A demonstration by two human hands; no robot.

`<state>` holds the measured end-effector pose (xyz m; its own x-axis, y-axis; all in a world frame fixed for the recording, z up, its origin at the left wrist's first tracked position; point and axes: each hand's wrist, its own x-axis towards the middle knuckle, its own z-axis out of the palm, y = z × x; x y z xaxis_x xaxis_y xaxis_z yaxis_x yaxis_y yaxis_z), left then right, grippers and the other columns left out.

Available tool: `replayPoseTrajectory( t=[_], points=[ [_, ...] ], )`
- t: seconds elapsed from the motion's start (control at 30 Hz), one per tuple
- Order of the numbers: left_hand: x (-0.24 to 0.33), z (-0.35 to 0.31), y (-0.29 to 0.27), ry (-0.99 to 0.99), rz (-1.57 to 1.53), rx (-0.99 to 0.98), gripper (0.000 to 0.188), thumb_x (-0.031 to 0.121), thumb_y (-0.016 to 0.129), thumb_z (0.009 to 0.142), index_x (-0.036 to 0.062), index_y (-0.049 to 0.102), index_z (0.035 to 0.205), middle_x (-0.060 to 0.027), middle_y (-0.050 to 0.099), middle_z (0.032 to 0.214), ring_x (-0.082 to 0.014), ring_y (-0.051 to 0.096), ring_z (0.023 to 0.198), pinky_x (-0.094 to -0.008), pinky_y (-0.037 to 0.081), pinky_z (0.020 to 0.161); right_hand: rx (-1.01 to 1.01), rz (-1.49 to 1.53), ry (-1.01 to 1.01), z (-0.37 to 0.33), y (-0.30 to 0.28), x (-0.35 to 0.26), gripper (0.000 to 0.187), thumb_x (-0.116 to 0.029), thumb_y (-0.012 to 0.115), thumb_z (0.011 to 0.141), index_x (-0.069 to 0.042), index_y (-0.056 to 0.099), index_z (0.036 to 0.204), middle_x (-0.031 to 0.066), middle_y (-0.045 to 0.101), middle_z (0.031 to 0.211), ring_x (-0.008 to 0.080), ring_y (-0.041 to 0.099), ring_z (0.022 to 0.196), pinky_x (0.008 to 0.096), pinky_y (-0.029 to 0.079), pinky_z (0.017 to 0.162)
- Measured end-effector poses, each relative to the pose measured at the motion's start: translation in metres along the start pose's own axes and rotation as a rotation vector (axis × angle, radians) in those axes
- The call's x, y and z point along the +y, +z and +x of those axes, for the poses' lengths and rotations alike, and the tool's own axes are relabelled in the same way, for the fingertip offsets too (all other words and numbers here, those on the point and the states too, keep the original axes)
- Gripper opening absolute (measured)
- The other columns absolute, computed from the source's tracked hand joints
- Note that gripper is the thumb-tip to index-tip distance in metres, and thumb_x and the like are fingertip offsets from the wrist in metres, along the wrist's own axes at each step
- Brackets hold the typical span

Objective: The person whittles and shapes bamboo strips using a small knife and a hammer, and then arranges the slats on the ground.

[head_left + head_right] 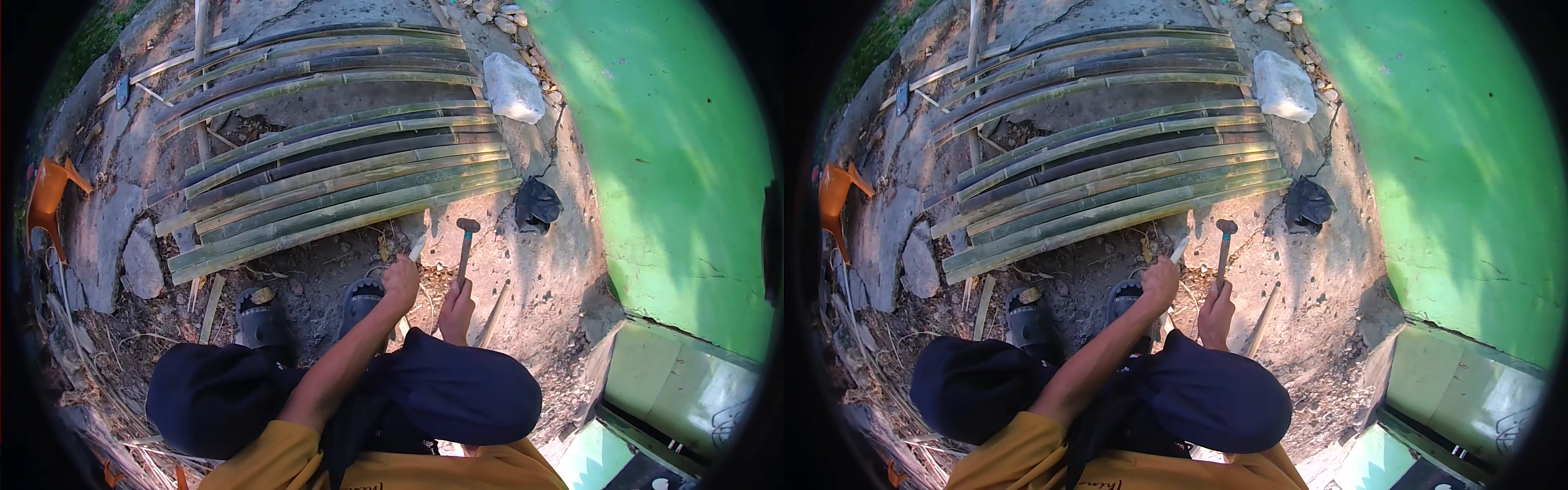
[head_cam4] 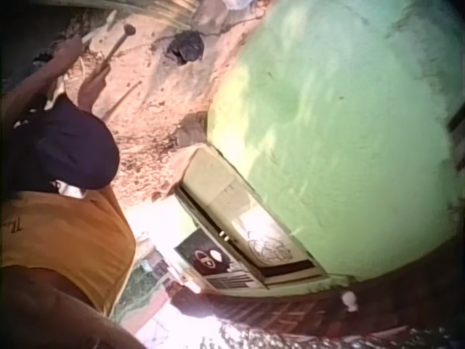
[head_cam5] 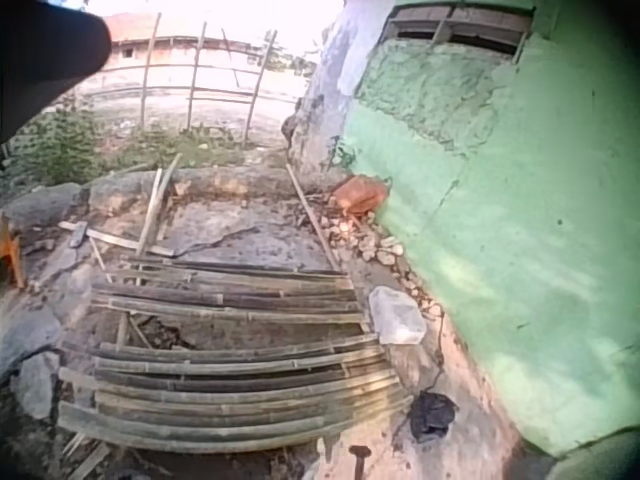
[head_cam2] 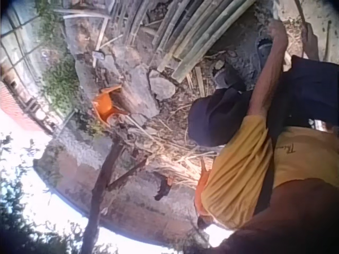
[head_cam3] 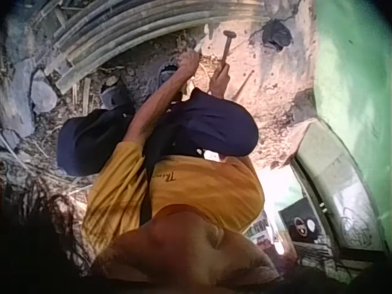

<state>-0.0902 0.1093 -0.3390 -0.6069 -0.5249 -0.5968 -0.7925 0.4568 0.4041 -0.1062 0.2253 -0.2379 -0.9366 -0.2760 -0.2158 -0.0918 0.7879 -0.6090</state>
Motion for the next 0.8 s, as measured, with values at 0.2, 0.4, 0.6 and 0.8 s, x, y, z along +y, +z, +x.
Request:
replayPoseTrajectory(
  t=[0.2,0.4,0.6,0.8],
  points=[
    [0.006,-0.003,-0.007,0.015,-0.120,-0.076,0.023,0.017,0.051,0.096,-0.0033,0.058,0.104,-0.0212,0.073,0.091,-0.0381,0.074,0.086,-0.0470,0.060,0.072,-0.069,-0.183,-0.045,-0.011,0.036,0.053,0.023,-0.022,0.044,0.104,-0.001,0.047,0.110,0.0286,0.060,0.070,0.0487,0.061,0.067,0.0550,0.042,0.056],
    [-0.001,-0.007,-0.004,0.033,-0.076,-0.023,0.020,0.017,0.050,0.097,-0.0008,0.058,0.101,-0.0197,0.074,0.088,-0.0344,0.075,0.083,-0.0416,0.061,0.068,-0.034,0.054,0.047,-0.015,0.021,0.017,0.019,-0.020,0.044,0.104,-0.002,0.049,0.107,0.0221,0.057,0.065,0.0421,0.058,0.057,0.0480,0.041,0.053],
    [0.003,-0.002,0.002,0.077,-0.043,0.025,0.018,0.017,0.052,0.097,0.0006,0.059,0.100,-0.0176,0.074,0.083,-0.0336,0.075,0.077,-0.0413,0.061,0.065,-0.053,-0.171,0.010,-0.026,0.034,0.052,0.019,-0.020,0.045,0.103,-0.002,0.049,0.109,0.0199,0.058,0.065,0.0393,0.062,0.060,0.0469,0.043,0.053],
    [-0.002,-0.003,0.001,0.074,-0.032,0.021,0.018,0.017,0.052,0.096,0.0013,0.060,0.099,-0.0173,0.074,0.084,-0.0331,0.075,0.079,-0.0429,0.061,0.065,0.088,0.084,-0.009,-0.025,0.010,0.020,0.020,-0.020,0.045,0.103,-0.002,0.048,0.109,0.0208,0.060,0.066,0.0416,0.062,0.061,0.0479,0.044,0.053]
  ],
)
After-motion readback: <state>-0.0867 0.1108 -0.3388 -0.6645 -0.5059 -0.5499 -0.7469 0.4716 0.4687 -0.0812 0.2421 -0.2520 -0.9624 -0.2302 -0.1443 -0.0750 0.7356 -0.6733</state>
